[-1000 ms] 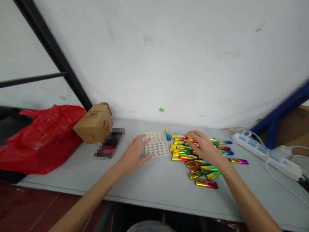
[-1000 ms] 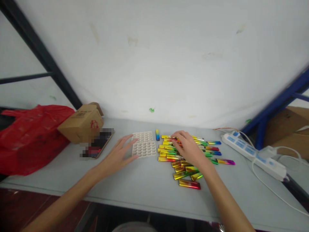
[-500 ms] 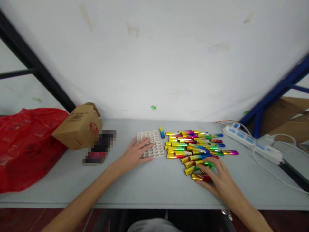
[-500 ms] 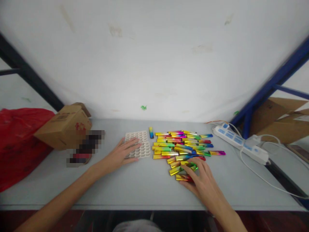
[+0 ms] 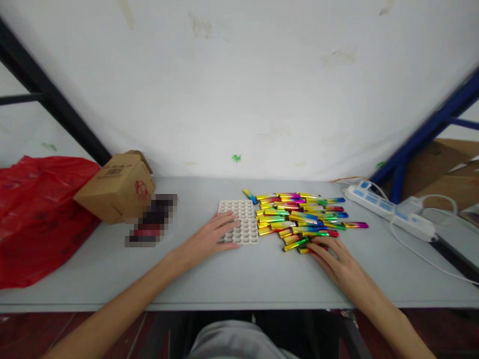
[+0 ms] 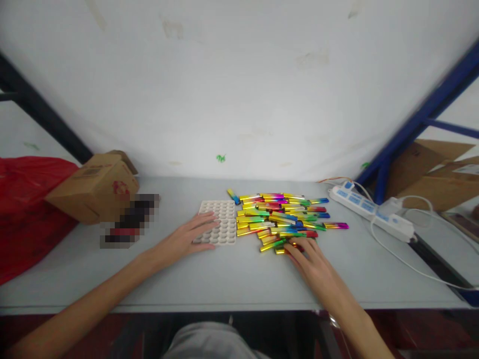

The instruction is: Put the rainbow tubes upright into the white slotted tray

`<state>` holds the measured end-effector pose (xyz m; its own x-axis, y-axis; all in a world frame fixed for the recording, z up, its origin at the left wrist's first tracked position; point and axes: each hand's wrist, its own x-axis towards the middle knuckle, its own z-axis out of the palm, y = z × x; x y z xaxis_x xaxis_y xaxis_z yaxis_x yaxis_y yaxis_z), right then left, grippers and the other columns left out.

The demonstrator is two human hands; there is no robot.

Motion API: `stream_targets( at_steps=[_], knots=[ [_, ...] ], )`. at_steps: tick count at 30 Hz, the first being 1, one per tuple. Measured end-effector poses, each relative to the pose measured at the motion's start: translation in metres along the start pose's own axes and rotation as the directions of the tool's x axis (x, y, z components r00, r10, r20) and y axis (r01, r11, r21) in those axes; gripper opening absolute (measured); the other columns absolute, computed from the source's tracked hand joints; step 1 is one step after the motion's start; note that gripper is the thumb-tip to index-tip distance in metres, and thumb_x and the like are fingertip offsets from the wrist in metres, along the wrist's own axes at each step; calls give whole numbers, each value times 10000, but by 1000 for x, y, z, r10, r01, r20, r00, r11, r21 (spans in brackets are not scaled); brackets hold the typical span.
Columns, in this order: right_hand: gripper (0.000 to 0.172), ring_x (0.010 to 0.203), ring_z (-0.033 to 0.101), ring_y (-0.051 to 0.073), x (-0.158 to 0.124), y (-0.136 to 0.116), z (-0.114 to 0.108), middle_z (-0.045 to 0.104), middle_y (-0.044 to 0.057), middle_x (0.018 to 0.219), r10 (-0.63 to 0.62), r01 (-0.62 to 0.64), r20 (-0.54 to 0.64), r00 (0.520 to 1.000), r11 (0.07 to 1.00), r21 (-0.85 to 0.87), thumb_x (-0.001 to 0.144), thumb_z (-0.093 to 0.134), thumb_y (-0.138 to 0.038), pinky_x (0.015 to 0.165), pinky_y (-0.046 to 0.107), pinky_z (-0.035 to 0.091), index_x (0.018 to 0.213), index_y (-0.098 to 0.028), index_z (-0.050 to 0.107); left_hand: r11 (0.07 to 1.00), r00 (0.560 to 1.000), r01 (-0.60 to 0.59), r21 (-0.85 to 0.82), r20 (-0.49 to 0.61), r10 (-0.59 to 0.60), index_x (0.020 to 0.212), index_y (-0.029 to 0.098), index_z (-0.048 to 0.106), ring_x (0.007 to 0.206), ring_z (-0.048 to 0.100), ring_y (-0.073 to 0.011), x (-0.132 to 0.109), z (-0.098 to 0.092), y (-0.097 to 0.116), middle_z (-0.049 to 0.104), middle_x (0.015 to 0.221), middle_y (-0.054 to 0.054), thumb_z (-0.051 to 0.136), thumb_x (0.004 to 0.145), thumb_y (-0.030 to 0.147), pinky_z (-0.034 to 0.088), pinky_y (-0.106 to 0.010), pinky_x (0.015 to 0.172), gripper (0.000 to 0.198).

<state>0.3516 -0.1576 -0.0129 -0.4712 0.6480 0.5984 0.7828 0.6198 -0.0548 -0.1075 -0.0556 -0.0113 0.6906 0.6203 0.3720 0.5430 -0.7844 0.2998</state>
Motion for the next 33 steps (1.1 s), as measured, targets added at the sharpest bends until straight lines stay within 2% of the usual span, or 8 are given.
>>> stream_targets(
  at_steps=[2,7,12,16,20,26,29,33],
  knots=[
    [320,1188,817,297,-3,4,-3,805,138,1304,-14,14,-5,1000,1000,3,1203,587,-198,1004,451,730,1456,-282,764,1000,1000,-12,-2,6,12,1642,277,712,1661,605,-345,4,2,0,700,1703,-156,827,1108,490,465,-602,1422,586],
    [244,1119,836,288,-1,2,-13,845,119,1233,3,-2,-28,1000,1000,16,1220,603,-281,1025,446,722,1393,-264,774,999,1000,25,27,10,-25,1675,266,679,1708,545,-340,3,7,3,644,1763,-152,713,1175,508,458,-601,1428,557],
    [299,1073,865,284,14,-5,-13,883,112,1224,177,-171,-58,983,981,87,1238,571,-377,953,403,722,1420,-262,779,996,1000,19,88,3,-20,1660,275,693,1708,543,-331,0,9,9,651,1763,-120,642,1203,538,475,-575,1425,530],
    [319,1018,865,291,39,-8,-7,892,110,1166,278,-281,42,960,941,188,1225,591,-422,902,409,722,1342,-252,834,994,1000,24,102,-20,-22,1663,273,698,1675,582,-329,-1,8,5,666,1749,-114,576,1213,611,488,-572,1419,576],
    [271,1092,834,302,54,-7,3,876,125,1200,247,-253,54,967,951,177,1202,640,-357,995,465,699,1333,-253,854,996,998,57,69,-12,-57,1668,299,699,1670,586,-340,0,5,2,643,1771,-105,537,1204,683,497,-597,1410,624],
    [287,1200,814,325,55,-5,12,863,132,1322,272,-273,31,962,944,184,1163,676,-287,1082,530,669,1394,-293,846,994,993,107,27,-56,-105,1620,317,721,1643,617,-342,-1,2,7,664,1752,-88,562,1184,711,531,-605,1390,609],
    [254,1191,825,329,56,-5,13,880,125,1297,370,-362,41,928,871,331,1135,732,-360,1068,508,673,1338,-271,856,987,984,151,47,-107,-145,1650,298,668,1598,657,-347,-4,1,8,651,1754,-110,586,1156,755,556,-573,1370,678],
    [339,1090,834,320,65,-2,13,893,116,1227,592,-521,71,803,639,566,1018,863,-527,990,475,672,1212,-250,873,977,971,194,91,-163,-177,1694,302,577,1621,614,-382,-13,-6,2,581,1789,-129,635,1096,813,554,-576,1355,788]
  ],
)
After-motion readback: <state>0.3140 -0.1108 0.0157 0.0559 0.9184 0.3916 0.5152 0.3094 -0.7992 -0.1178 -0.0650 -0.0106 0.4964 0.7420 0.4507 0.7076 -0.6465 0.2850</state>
